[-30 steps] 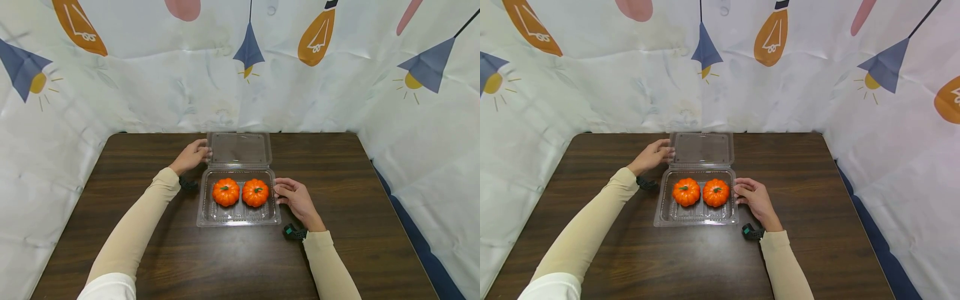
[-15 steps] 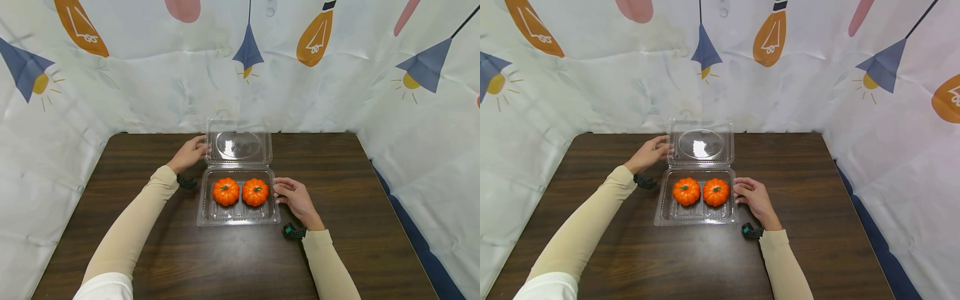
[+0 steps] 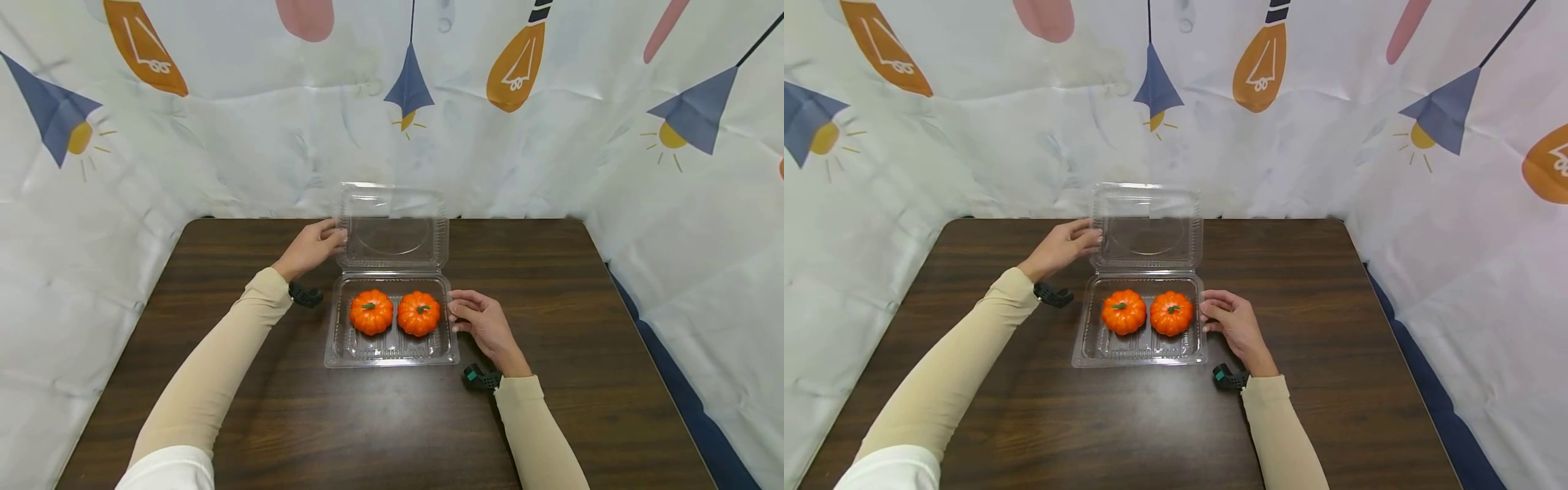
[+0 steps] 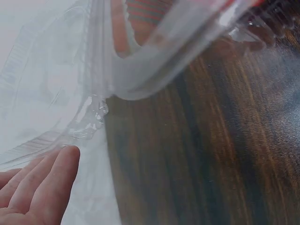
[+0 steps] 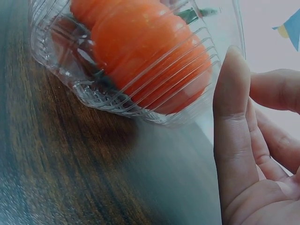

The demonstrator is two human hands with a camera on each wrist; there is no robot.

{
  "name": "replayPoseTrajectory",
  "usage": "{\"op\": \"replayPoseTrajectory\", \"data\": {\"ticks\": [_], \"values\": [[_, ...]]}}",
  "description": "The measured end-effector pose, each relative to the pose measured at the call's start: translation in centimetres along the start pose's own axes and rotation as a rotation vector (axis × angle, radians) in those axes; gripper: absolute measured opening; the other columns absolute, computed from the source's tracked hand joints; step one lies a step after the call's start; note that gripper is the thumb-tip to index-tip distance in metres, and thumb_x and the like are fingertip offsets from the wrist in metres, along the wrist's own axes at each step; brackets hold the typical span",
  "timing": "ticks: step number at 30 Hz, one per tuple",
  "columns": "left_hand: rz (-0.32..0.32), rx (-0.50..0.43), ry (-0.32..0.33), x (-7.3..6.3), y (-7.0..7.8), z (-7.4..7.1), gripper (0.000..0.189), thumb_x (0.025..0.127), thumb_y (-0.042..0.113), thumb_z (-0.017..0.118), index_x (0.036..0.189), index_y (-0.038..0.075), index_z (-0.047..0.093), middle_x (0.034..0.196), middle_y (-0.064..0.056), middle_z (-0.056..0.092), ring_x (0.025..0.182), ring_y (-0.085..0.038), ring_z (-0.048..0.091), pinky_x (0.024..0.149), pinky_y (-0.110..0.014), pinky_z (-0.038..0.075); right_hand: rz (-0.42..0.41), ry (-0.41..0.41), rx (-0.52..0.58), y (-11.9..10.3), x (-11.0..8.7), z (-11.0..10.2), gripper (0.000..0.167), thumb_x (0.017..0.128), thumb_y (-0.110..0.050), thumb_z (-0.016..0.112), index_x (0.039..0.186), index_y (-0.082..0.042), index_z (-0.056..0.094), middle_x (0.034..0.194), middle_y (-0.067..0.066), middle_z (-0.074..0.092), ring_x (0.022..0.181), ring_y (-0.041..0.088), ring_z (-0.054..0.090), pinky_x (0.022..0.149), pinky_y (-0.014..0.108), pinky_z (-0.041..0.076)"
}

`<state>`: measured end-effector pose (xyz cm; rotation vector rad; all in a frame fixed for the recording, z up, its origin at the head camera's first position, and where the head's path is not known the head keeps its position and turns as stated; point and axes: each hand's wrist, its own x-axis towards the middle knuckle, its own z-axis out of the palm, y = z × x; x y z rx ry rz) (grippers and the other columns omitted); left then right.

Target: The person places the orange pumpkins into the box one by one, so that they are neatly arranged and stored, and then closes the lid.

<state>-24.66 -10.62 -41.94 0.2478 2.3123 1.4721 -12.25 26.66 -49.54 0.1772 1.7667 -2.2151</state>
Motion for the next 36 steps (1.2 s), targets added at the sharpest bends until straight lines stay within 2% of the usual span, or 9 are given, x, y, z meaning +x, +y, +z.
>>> {"op": "replayPoseTrajectory", "data": {"ticks": [8, 17, 23, 28, 36], "values": [[0.005, 0.132, 0.026, -1.0, 1.6, -0.3, 0.078, 0.106, 0.052, 0.051, 0.164, 0.005, 0.027, 0.161, -0.02, 0.046, 0.132, -0.039, 0.063, 0.115, -0.052, 0.049, -0.023, 0.017, 0.006, 0.0, -0.1, 0.0, 0.036, 0.097, -0.009, 0.072, 0.129, 0.004, 0.062, 0.091, -0.004, 0.076, 0.073, 0.011, 0.069, 0.064, 0.022, 0.063], [0.009, 0.141, -0.024, -2.2, 2.5, -0.5, 0.086, 0.102, 0.062, 0.052, 0.165, 0.009, 0.025, 0.167, -0.015, 0.037, 0.139, -0.037, 0.058, 0.118, -0.053, 0.046, -0.04, 0.046, -0.008, -0.1, -0.3, 0.1, 0.033, 0.097, -0.011, 0.072, 0.126, 0.003, 0.065, 0.09, -0.004, 0.076, 0.073, 0.011, 0.067, 0.063, 0.023, 0.063], [0.004, 0.177, -0.028, -3.3, 3.2, -0.9, 0.087, 0.101, 0.067, 0.048, 0.165, 0.012, 0.027, 0.166, -0.014, 0.04, 0.14, -0.035, 0.057, 0.118, -0.053, 0.046, -0.025, 0.059, -0.021, -0.2, -0.2, 0.3, 0.039, 0.097, -0.012, 0.073, 0.129, 0.006, 0.062, 0.091, -0.004, 0.075, 0.074, 0.011, 0.067, 0.064, 0.024, 0.063], [0.027, 0.207, -0.03, -4.0, 3.3, -1.1, 0.083, 0.103, 0.068, 0.043, 0.164, 0.013, 0.03, 0.164, -0.015, 0.044, 0.139, -0.037, 0.058, 0.119, -0.055, 0.044, -0.019, 0.059, -0.03, -0.3, -0.2, 0.6, 0.043, 0.097, -0.011, 0.073, 0.133, 0.009, 0.06, 0.09, -0.005, 0.075, 0.074, 0.011, 0.066, 0.065, 0.024, 0.063], [0.094, 0.222, -0.062, -4.7, 3.5, -1.4, 0.077, 0.108, 0.059, 0.037, 0.162, 0.005, 0.031, 0.163, -0.019, 0.043, 0.139, -0.038, 0.058, 0.121, -0.051, 0.043, -0.015, 0.057, -0.047, -0.3, -0.2, 0.7, 0.044, 0.098, -0.011, 0.071, 0.135, 0.01, 0.059, 0.092, -0.004, 0.075, 0.076, 0.012, 0.067, 0.066, 0.025, 0.064]]}}
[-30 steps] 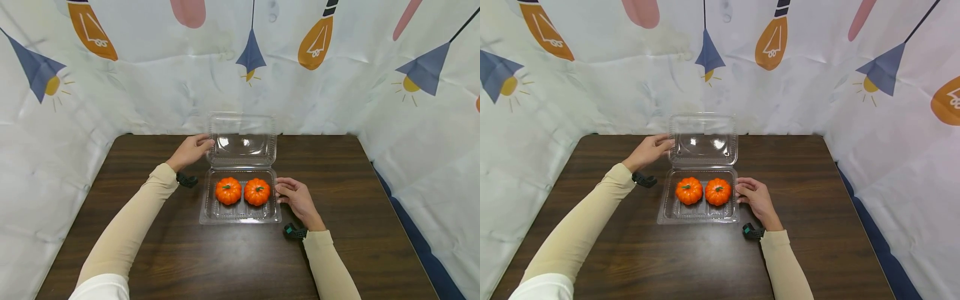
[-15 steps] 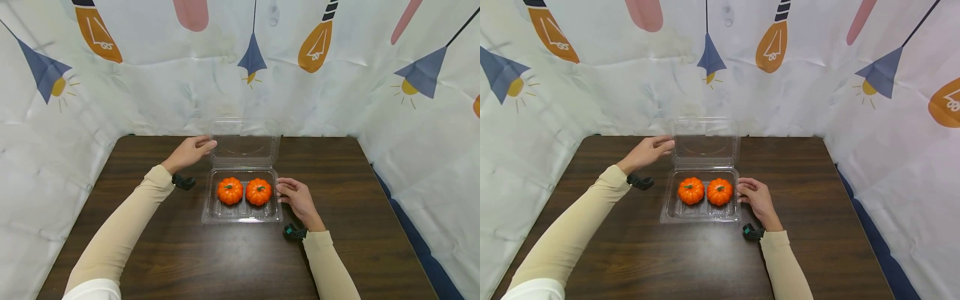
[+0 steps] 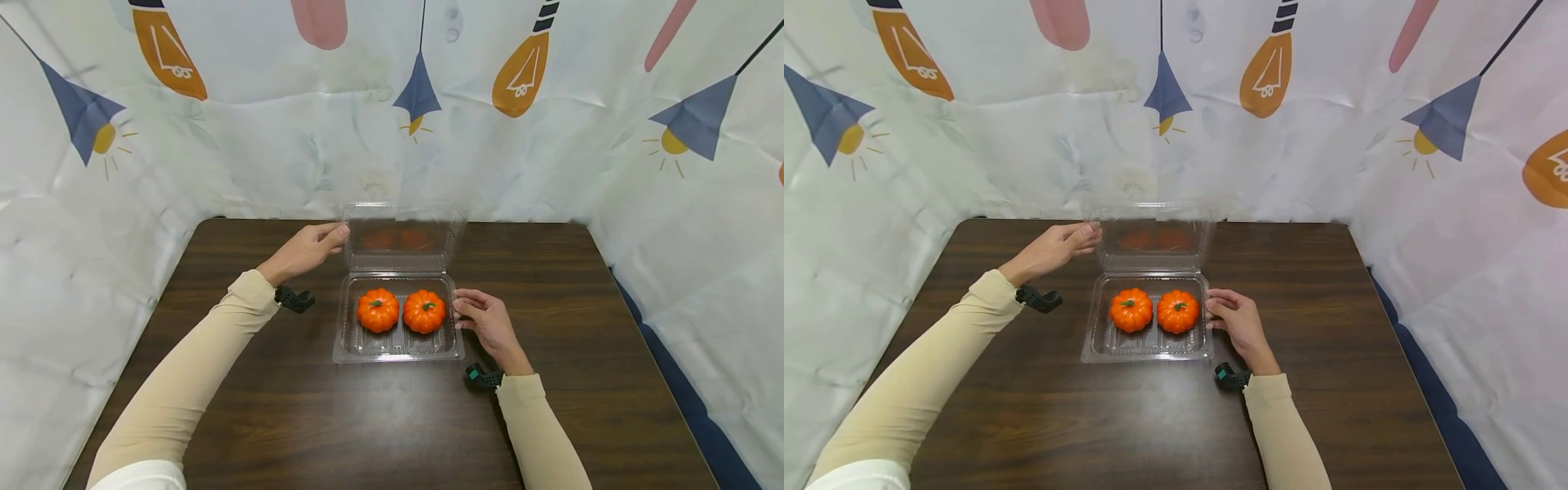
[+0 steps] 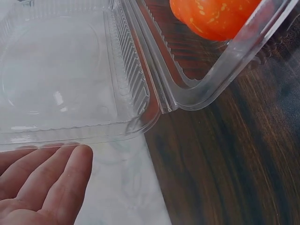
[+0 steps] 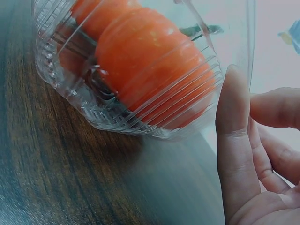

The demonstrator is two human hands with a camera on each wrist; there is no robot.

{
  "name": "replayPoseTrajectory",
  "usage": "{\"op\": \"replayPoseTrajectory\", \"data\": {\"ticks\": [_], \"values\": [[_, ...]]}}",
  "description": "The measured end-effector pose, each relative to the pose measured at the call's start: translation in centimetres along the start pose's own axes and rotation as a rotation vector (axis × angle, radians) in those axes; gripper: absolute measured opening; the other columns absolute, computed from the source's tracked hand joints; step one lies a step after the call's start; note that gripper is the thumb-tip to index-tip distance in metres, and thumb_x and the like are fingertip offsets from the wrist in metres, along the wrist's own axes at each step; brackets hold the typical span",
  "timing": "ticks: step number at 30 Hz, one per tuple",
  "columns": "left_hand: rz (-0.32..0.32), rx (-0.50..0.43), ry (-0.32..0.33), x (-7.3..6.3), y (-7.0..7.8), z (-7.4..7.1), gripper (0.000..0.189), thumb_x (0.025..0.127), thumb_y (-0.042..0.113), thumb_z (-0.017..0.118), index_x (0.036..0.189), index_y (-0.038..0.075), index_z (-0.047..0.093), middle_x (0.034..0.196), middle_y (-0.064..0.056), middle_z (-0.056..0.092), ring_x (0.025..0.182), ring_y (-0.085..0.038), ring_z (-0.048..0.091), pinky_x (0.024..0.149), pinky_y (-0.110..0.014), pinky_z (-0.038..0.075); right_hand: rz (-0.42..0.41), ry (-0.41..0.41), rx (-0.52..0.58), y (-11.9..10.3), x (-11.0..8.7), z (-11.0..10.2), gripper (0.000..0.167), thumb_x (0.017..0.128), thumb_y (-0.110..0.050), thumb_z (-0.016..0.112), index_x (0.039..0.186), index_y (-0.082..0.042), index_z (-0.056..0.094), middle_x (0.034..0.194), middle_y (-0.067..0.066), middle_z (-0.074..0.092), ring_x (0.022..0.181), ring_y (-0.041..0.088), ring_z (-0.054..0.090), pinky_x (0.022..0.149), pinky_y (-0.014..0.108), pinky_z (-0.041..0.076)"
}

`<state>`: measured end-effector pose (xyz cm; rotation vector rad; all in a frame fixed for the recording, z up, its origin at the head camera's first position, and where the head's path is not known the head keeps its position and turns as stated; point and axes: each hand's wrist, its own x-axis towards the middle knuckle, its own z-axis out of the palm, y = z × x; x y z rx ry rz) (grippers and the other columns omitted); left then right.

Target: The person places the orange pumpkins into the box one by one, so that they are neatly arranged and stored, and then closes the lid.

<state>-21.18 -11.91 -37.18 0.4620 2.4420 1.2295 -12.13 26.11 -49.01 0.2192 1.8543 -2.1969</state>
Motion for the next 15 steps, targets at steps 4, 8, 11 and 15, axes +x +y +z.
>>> {"op": "replayPoseTrajectory", "data": {"ticks": [4, 8, 11, 15], "values": [[0.024, -0.032, -0.035, -0.4, 0.4, -0.1, 0.076, 0.11, 0.057, 0.03, 0.162, 0.002, 0.029, 0.165, -0.02, 0.039, 0.146, -0.038, 0.05, 0.123, -0.05, 0.041, 0.0, 0.001, 0.005, 0.0, 0.0, 0.0, 0.045, 0.098, -0.012, 0.072, 0.134, 0.01, 0.058, 0.092, -0.004, 0.075, 0.076, 0.012, 0.067, 0.065, 0.025, 0.064], [0.049, -0.113, -0.083, -0.9, 0.8, -0.3, 0.08, 0.11, 0.059, 0.02, 0.162, -0.002, 0.025, 0.167, -0.024, 0.033, 0.153, -0.04, 0.039, 0.126, -0.051, 0.036, -0.004, 0.0, 0.008, -0.1, 0.0, 0.1, 0.044, 0.098, -0.011, 0.072, 0.134, 0.011, 0.058, 0.091, -0.004, 0.075, 0.074, 0.011, 0.067, 0.065, 0.025, 0.064], [0.041, -0.125, -0.109, -1.4, 1.2, -0.5, 0.088, 0.108, 0.065, 0.015, 0.162, -0.004, 0.024, 0.167, -0.026, 0.031, 0.153, -0.043, 0.038, 0.127, -0.053, 0.034, -0.005, -0.003, 0.01, -0.2, 0.1, 0.1, 0.044, 0.098, -0.011, 0.071, 0.134, 0.011, 0.058, 0.089, -0.004, 0.075, 0.073, 0.011, 0.067, 0.065, 0.025, 0.064], [-0.02, -0.058, -0.137, -1.9, 1.8, -0.9, 0.093, 0.105, 0.07, 0.012, 0.162, -0.002, 0.023, 0.167, -0.023, 0.033, 0.15, -0.042, 0.042, 0.127, -0.055, 0.032, -0.001, 0.001, 0.011, -0.3, 0.0, 0.2, 0.043, 0.098, -0.01, 0.071, 0.133, 0.011, 0.058, 0.089, -0.005, 0.075, 0.073, 0.011, 0.068, 0.064, 0.025, 0.064]]}}
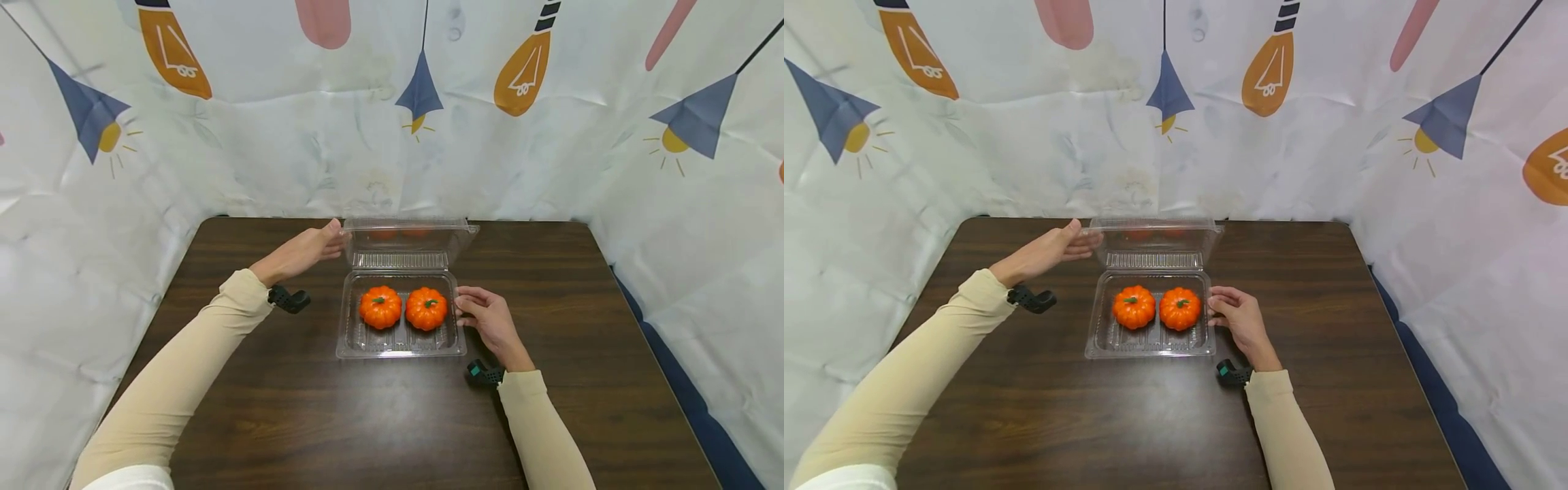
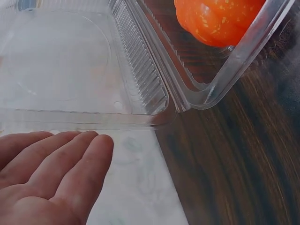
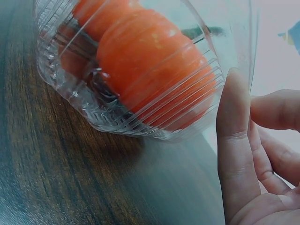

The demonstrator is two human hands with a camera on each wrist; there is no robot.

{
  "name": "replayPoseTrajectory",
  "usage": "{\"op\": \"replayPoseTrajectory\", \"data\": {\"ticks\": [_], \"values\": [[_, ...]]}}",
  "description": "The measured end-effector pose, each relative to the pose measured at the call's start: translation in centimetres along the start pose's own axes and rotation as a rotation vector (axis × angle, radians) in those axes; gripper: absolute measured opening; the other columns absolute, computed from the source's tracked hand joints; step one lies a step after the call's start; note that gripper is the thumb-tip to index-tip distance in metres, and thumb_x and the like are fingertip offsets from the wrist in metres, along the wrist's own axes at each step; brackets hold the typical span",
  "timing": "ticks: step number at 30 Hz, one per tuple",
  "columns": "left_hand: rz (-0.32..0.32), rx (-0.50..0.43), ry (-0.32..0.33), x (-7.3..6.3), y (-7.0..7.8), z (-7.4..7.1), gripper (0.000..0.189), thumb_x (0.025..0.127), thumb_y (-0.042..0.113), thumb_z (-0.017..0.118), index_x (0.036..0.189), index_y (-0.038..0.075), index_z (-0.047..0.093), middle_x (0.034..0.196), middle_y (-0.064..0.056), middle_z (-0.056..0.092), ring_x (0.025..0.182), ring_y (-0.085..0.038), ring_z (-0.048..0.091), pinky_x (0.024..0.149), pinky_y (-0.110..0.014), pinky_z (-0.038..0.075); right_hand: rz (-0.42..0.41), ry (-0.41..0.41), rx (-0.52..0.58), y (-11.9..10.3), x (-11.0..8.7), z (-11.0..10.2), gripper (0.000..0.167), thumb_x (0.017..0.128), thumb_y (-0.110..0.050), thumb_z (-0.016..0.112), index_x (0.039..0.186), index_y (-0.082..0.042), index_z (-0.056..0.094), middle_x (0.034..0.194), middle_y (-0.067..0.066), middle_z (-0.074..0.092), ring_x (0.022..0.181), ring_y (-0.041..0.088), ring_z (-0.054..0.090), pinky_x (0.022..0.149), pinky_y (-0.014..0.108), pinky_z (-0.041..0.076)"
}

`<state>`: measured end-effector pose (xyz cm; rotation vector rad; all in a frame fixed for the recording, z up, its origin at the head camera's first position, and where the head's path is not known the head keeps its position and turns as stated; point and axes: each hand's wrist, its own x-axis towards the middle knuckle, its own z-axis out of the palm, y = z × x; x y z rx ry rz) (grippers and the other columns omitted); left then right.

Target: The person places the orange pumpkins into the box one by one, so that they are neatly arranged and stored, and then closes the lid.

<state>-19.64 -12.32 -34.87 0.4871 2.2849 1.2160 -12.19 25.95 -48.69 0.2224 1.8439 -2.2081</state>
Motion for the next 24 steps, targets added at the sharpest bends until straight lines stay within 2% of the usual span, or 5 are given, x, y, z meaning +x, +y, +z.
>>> {"op": "replayPoseTrajectory", "data": {"ticks": [6, 8, 14, 19, 24], "values": [[-0.069, 0.125, -0.027, -0.8, 0.6, 0.1, 0.091, 0.102, 0.075, 0.013, 0.165, 0.01, 0.025, 0.169, -0.018, 0.03, 0.147, -0.039, 0.048, 0.125, -0.057, 0.034, 0.006, -0.001, 0.005, 0.0, 0.0, -0.1, 0.04, 0.098, -0.01, 0.071, 0.132, 0.009, 0.06, 0.09, -0.005, 0.075, 0.073, 0.011, 0.068, 0.064, 0.025, 0.064], [-0.059, 0.163, -0.022, -1.1, 0.6, 0.3, 0.088, 0.104, 0.074, 0.015, 0.164, 0.011, 0.028, 0.169, -0.017, 0.032, 0.145, -0.039, 0.051, 0.123, -0.059, 0.037, 0.007, -0.003, 0.005, 0.0, 0.1, -0.1, 0.04, 0.098, -0.01, 0.071, 0.132, 0.009, 0.06, 0.09, -0.005, 0.075, 0.073, 0.011, 0.068, 0.064, 0.025, 0.063], [-0.02, 0.256, 0.019, -1.8, 0.5, 1.0, 0.08, 0.106, 0.069, 0.026, 0.159, 0.012, 0.041, 0.158, -0.015, 0.051, 0.139, -0.037, 0.058, 0.118, -0.058, 0.044, 0.019, -0.002, -0.003, 0.0, 0.1, -0.1, 0.04, 0.098, -0.009, 0.07, 0.133, 0.009, 0.059, 0.09, -0.004, 0.075, 0.074, 0.011, 0.068, 0.064, 0.025, 0.064], [0.011, 0.302, 0.015, -2.2, 0.6, 1.5, 0.072, 0.107, 0.063, 0.032, 0.16, 0.014, 0.04, 0.162, -0.008, 0.048, 0.136, -0.033, 0.061, 0.115, -0.057, 0.047, 0.018, -0.012, -0.009, -0.1, 0.1, -0.1, 0.042, 0.098, -0.009, 0.07, 0.134, 0.009, 0.058, 0.091, -0.004, 0.075, 0.074, 0.011, 0.068, 0.066, 0.025, 0.064], [0.015, 0.323, 0.017, -2.6, 0.7, 2.0, 0.072, 0.107, 0.062, 0.036, 0.159, 0.012, 0.041, 0.164, -0.006, 0.045, 0.136, -0.031, 0.062, 0.112, -0.055, 0.049, 0.012, -0.023, -0.003, -0.1, 0.0, -0.2, 0.042, 0.099, -0.008, 0.068, 0.135, 0.01, 0.057, 0.091, -0.005, 0.076, 0.074, 0.011, 0.069, 0.065, 0.025, 0.064]]}}
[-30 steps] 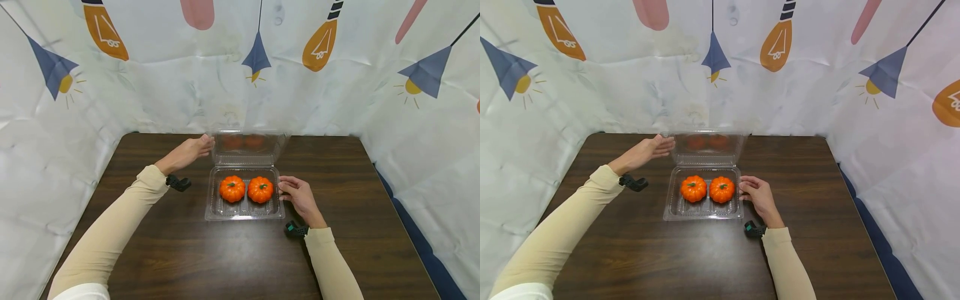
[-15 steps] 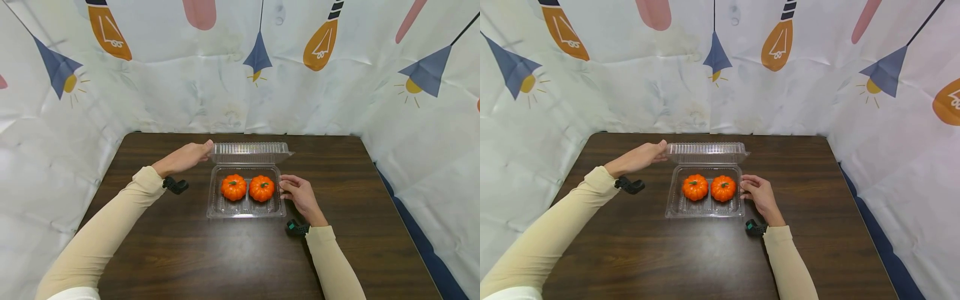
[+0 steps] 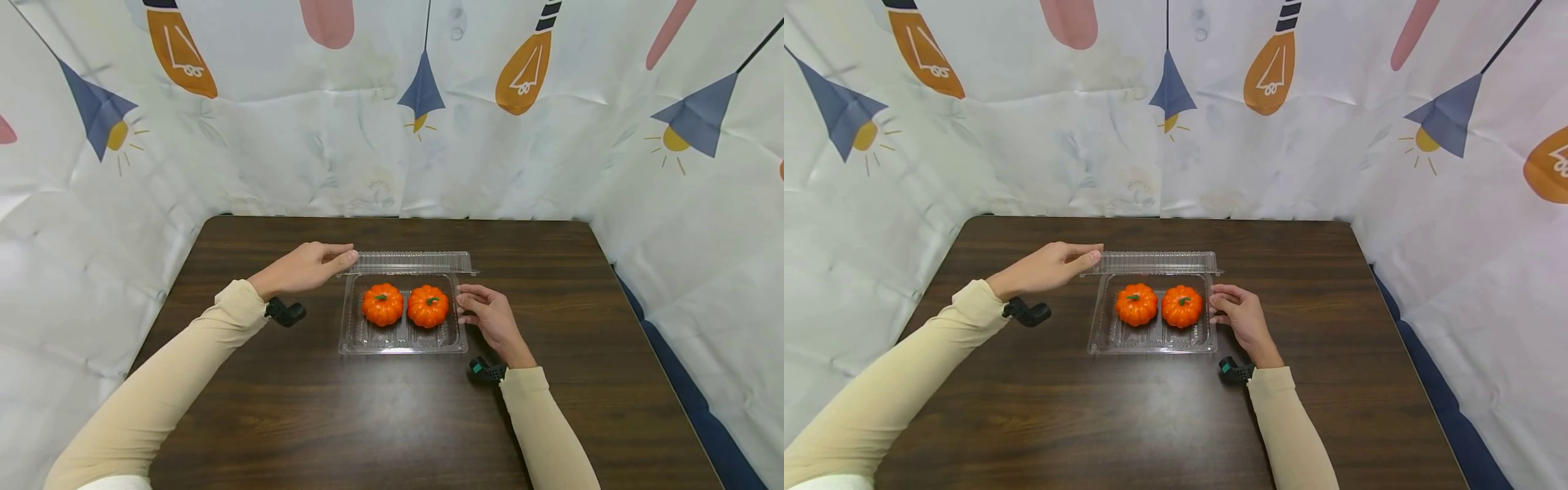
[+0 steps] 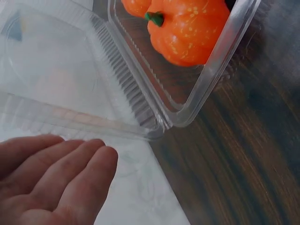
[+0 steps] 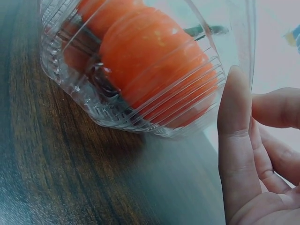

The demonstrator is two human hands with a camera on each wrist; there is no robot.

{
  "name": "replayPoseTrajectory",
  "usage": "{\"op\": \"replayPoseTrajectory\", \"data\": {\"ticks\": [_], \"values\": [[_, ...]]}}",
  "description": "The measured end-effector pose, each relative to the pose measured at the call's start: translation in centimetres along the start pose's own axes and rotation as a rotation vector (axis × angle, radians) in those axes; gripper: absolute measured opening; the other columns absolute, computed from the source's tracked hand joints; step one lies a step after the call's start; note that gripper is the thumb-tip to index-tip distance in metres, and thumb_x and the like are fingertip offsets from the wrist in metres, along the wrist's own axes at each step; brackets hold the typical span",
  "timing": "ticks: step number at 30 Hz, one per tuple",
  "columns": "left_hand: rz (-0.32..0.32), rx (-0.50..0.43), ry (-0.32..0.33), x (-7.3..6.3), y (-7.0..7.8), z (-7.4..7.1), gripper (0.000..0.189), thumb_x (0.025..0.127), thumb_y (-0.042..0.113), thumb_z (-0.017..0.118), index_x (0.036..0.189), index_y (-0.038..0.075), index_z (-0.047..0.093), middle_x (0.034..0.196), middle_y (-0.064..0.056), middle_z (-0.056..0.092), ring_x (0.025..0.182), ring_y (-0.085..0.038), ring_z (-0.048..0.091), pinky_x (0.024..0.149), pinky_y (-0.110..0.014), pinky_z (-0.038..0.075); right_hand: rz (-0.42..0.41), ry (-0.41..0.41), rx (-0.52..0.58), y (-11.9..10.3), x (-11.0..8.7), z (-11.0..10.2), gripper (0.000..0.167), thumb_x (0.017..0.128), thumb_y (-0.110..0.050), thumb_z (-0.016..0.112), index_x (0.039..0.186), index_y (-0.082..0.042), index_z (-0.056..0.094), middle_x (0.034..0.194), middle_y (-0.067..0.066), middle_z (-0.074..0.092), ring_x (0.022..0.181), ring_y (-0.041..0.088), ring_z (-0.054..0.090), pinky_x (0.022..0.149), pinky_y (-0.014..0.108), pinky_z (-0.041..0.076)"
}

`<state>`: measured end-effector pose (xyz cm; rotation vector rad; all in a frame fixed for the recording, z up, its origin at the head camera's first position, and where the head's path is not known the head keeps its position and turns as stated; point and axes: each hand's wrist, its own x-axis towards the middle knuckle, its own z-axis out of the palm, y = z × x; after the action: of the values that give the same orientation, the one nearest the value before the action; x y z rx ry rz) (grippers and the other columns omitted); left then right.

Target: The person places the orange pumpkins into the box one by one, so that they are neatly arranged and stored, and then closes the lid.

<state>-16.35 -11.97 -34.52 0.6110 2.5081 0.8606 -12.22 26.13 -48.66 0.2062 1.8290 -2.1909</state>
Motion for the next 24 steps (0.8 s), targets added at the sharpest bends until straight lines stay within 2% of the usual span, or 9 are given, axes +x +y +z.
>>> {"op": "replayPoseTrajectory", "data": {"ticks": [7, 12, 14, 17, 19, 20, 21, 22, 24], "values": [[0.012, 0.001, 0.005, -0.5, 0.1, 0.9, 0.073, 0.106, 0.06, 0.042, 0.16, 0.011, 0.039, 0.163, -0.008, 0.046, 0.132, -0.029, 0.065, 0.113, -0.054, 0.049, -0.007, -0.001, -0.005, 0.2, -0.1, -0.1, 0.043, 0.101, -0.011, 0.067, 0.137, 0.01, 0.056, 0.093, -0.005, 0.075, 0.076, 0.01, 0.068, 0.065, 0.024, 0.064], [0.028, 0.028, 0.037, -0.9, 0.0, 1.7, 0.073, 0.106, 0.059, 0.044, 0.16, 0.009, 0.038, 0.145, -0.01, 0.065, 0.106, -0.017, 0.074, 0.105, -0.048, 0.055, 0.017, 0.015, -0.007, 0.3, -0.2, -0.4, 0.043, 0.105, -0.014, 0.061, 0.141, 0.008, 0.055, 0.098, -0.006, 0.074, 0.078, 0.01, 0.068, 0.069, 0.025, 0.064], [0.034, 0.036, 0.05, -1.1, 0.0, 2.1, 0.074, 0.106, 0.059, 0.044, 0.16, 0.009, 0.037, 0.136, -0.009, 0.07, 0.085, -0.013, 0.07, 0.097, -0.044, 0.055, 0.024, 0.024, -0.001, 0.2, -0.3, -0.5, 0.042, 0.106, -0.014, 0.059, 0.141, 0.008, 0.055, 0.099, -0.006, 0.075, 0.078, 0.01, 0.068, 0.071, 0.025, 0.064], [0.048, 0.042, 0.07, -1.3, -0.1, 2.7, 0.076, 0.106, 0.061, 0.044, 0.162, 0.01, 0.034, 0.145, -0.009, 0.064, 0.078, -0.015, 0.063, 0.093, -0.04, 0.051, 0.024, 0.04, 0.008, 0.1, -0.5, -0.6, 0.04, 0.107, -0.015, 0.057, 0.139, 0.008, 0.057, 0.097, -0.006, 0.076, 0.078, 0.011, 0.069, 0.073, 0.026, 0.065], [0.057, 0.042, 0.077, -1.6, -0.2, 3.1, 0.077, 0.106, 0.061, 0.044, 0.162, 0.01, 0.032, 0.158, -0.008, 0.053, 0.093, -0.019, 0.069, 0.101, -0.043, 0.051, 0.025, 0.049, 0.002, 0.0, -0.7, -0.7, 0.036, 0.107, -0.019, 0.057, 0.133, 0.005, 0.062, 0.095, -0.006, 0.076, 0.078, 0.011, 0.069, 0.074, 0.027, 0.065], [0.062, 0.043, 0.081, -1.7, -0.2, 3.3, 0.078, 0.105, 0.061, 0.044, 0.163, 0.011, 0.031, 0.163, -0.007, 0.046, 0.109, -0.021, 0.07, 0.107, -0.045, 0.051, 0.026, 0.055, -0.002, 0.0, -0.7, -0.8, 0.034, 0.107, -0.022, 0.058, 0.13, 0.003, 0.064, 0.094, -0.006, 0.076, 0.078, 0.011, 0.069, 0.074, 0.027, 0.065], [0.067, 0.049, 0.086, -1.9, -0.3, 3.5, 0.078, 0.105, 0.062, 0.044, 0.163, 0.011, 0.031, 0.166, -0.007, 0.04, 0.125, -0.023, 0.066, 0.113, -0.048, 0.049, 0.03, 0.064, -0.009, 0.0, -0.8, -0.9, 0.032, 0.107, -0.023, 0.058, 0.127, 0.0, 0.066, 0.094, -0.005, 0.076, 0.078, 0.012, 0.07, 0.075, 0.027, 0.065], [0.067, 0.05, 0.087, -2.0, -0.3, 3.7, 0.079, 0.105, 0.062, 0.045, 0.163, 0.011, 0.029, 0.167, -0.007, 0.039, 0.131, -0.026, 0.064, 0.116, -0.05, 0.047, 0.036, 0.072, -0.019, -0.1, -0.9, -1.0, 0.032, 0.107, -0.026, 0.058, 0.126, -0.001, 0.067, 0.095, -0.006, 0.075, 0.079, 0.012, 0.07, 0.075, 0.027, 0.065], [0.076, 0.073, 0.095, -2.3, -0.4, 4.1, 0.08, 0.105, 0.062, 0.045, 0.164, 0.011, 0.027, 0.169, -0.009, 0.035, 0.151, -0.028, 0.046, 0.122, -0.054, 0.041, 0.047, 0.092, -0.037, -0.1, -1.1, -1.3, 0.033, 0.107, -0.031, 0.058, 0.123, -0.003, 0.067, 0.097, -0.006, 0.073, 0.079, 0.012, 0.07, 0.076, 0.027, 0.065]]}}
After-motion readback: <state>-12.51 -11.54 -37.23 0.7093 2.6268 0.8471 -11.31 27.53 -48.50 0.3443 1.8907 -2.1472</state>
